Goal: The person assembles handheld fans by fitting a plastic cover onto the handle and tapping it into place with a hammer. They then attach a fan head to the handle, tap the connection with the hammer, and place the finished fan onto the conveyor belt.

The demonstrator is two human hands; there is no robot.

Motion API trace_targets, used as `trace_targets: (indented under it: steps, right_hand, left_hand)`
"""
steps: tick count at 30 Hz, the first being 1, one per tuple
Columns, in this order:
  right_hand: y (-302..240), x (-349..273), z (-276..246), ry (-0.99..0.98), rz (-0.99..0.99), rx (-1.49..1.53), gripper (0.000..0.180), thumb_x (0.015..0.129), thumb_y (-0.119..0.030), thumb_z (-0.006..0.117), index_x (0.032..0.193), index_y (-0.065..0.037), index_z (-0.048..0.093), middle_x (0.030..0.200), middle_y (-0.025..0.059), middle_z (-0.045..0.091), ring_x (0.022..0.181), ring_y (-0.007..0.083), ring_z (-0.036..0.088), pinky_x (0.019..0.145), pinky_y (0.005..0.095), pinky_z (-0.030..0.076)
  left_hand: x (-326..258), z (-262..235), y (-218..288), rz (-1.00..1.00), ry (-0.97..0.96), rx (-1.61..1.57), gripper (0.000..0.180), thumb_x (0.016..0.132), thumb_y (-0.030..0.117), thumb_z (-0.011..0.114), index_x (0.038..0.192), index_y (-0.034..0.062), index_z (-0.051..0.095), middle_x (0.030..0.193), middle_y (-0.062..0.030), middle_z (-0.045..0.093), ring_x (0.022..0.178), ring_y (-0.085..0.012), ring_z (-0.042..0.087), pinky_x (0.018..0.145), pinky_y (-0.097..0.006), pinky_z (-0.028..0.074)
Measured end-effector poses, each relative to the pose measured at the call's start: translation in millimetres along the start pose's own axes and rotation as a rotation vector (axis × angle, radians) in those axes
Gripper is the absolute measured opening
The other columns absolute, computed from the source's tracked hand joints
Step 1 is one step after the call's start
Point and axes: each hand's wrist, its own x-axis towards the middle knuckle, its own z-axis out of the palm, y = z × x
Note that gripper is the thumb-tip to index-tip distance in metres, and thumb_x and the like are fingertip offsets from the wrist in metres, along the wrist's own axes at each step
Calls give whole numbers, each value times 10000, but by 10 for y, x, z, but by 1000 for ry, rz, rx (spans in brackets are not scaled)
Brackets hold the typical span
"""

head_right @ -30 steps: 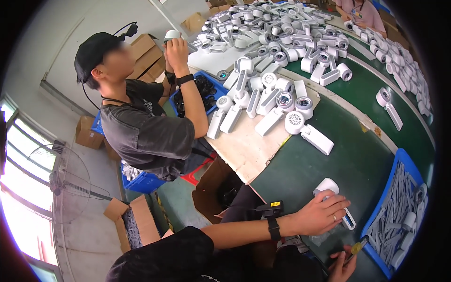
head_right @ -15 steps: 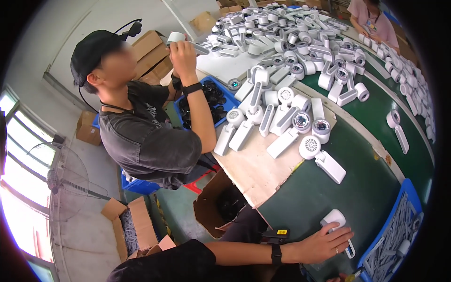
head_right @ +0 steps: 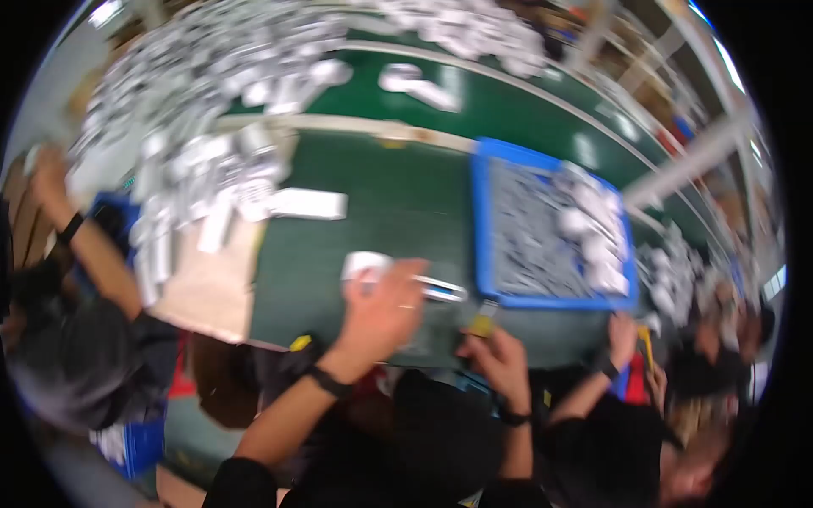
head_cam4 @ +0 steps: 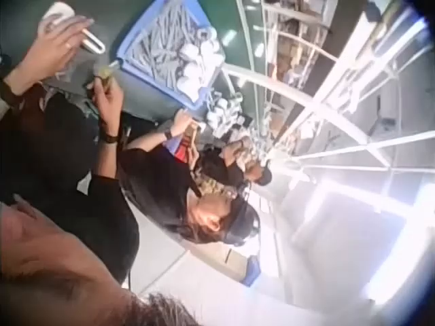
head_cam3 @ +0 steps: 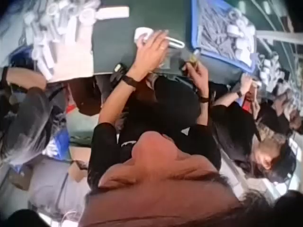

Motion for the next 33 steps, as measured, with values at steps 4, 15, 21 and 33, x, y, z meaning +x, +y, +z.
trace_targets:
  steps: [4,15,21,33]
  right_hand:
    - [107,-15,-162,-19,-70,1,172,1042,-150,646,1140,-20,700,843,28,754,599,52,583,558,229,463]
    - [43,-86,-327,-95,-239,29,169,983,-172,694,1102,-53,701,797,57,731,649,174,662,626,325,515]
    - [138,-42,-294,-112,-392,-41,220,971,-145,713,1176,-67,732,805,63,741,620,198,681,580,328,499]
    - [203,-16,-470,-168,-415,81,341,882,-102,770,1215,-38,734,878,149,730,676,318,694,619,383,534]
  left_hand:
    - [64,53,112,8,-29,-31,277,877,113,739,1144,126,665,1532,-85,562,1362,-232,569,1158,-535,238]
    - [1361,-493,264,199,-273,-187,254,896,85,760,1144,82,706,1312,-147,709,1179,-334,667,1081,-437,424]
    - [2093,384,446,288,-620,-340,229,934,114,720,1147,31,709,1182,-160,734,972,-356,695,839,-412,553]
    - [2456,1451,1281,185,-761,-180,278,856,271,813,1003,40,762,941,-179,747,912,-363,720,789,-455,554]
